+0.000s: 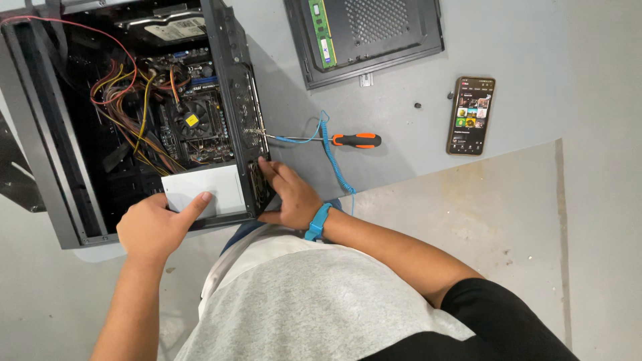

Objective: The person removes a power supply unit from a desktop computer case using a screwdriver, disconnects cables, and installs a new power supply unit by securing it with screws and reconnecting the cables.

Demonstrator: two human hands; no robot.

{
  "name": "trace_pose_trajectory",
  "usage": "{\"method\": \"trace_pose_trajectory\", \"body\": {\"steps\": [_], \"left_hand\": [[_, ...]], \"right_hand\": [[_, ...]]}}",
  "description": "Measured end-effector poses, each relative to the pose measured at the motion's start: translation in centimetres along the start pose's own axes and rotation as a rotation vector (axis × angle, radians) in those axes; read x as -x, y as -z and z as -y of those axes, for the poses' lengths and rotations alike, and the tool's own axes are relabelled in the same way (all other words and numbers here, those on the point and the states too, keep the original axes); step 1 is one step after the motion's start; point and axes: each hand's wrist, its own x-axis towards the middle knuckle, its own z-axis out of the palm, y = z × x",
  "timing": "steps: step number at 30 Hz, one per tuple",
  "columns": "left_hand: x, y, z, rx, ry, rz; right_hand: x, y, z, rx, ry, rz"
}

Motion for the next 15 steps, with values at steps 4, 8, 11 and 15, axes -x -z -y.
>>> {"method": "trace_pose_trajectory", "body": {"steps": [4,8,11,15], "left_hand": [[0.2,0.2,-0.2,0.001,0.0,0.001],[0.0,0.4,-0.4,-0.051,0.011,0.036],[0.4,0.7,-0.7,-0.004,0.027,0.035],[0.7,1.2,-1.1,0.004,0.028,0.032]], "right_hand": [[-0.3,1.2,0.1,-0.076,-0.039,0.03],[-0.1,3.3,-3.0,-0.332,-0.282,-0.144],[-1.3,6.5,-4.1,-0.697,-0.721,-0.587],[-4.3,12.8,-7.5,-0.752,-0.845,-0.977]]}}
